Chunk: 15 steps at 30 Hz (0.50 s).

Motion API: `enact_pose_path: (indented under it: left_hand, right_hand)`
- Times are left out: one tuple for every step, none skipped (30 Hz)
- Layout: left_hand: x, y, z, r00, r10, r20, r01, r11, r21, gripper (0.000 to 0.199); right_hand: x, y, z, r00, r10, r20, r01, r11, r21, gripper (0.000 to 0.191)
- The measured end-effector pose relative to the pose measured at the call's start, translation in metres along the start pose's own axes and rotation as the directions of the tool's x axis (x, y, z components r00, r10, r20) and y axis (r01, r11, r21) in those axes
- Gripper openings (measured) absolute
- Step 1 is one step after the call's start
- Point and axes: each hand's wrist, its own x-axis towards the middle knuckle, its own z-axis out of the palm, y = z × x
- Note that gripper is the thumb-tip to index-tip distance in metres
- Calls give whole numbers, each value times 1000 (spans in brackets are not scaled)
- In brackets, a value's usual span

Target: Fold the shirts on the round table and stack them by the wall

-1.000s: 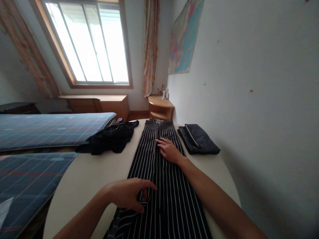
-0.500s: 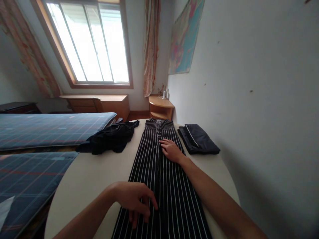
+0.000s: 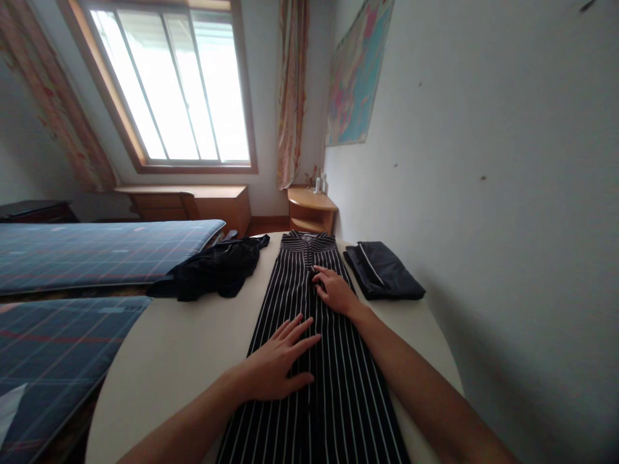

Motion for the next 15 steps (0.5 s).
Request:
enact_pose_path:
  left_hand:
    - [0,-1,3,999,-5,31,4,1000,30,71]
    - [0,-2,5,999,-7,53,4,999,50,70]
    - [0,-2,6,998,-6,64,1,998,65,69]
    - [0,-2,6,998,-2,66,-3,997,75,69]
    - [0,0,6,998,4,62,-9,996,85,68]
    - [0,1,5,999,13,50,-18,995,96,67]
    - [0,3,4,999,28,34,-31,993,110,64]
    - [0,5,3,999,49,17,-51,991,126,60]
    - [1,7,3,997,75,-4,-74,987,142,55]
    - [2,9,2,994,106,-22,-102,982,156,50]
    - [3,10,2,989,141,-35,-134,976,170,45]
    - [5,12,2,983,180,-40,-170,968,185,40]
    - [6,13,3,975,217,-37,-206,958,200,36]
    - [8,14,5,967,251,-34,-238,947,217,32]
    - [9,15,6,959,280,-29,-266,935,235,28]
  right_hand:
    - [0,0,-1,999,25,-29,-24,1000,5,25]
    - [-1,0,-2,998,49,-47,-49,999,10,25]
    - [-1,0,-3,996,70,-49,-69,997,14,26]
    - [-1,1,-4,996,81,-30,-80,997,22,27]
    - [-1,3,-4,997,75,4,-75,997,33,28]
    - [-2,5,-4,998,55,43,-57,997,46,31]
    - [-2,7,-4,997,28,77,-32,998,58,36]
    - [-2,10,-3,995,-1,104,-6,998,66,41]
    - [-2,12,-3,992,-24,121,16,998,65,46]
    - [-2,14,-2,991,-33,128,26,998,55,49]
    - [-2,14,-2,991,-29,129,24,999,36,49]
    - [-1,14,-2,991,-17,129,16,1000,11,47]
    - [-1,13,-2,991,-3,131,6,1000,-19,44]
    - [0,11,-2,991,13,134,-6,998,-55,41]
    - [1,9,-2,990,34,135,-21,995,-95,37]
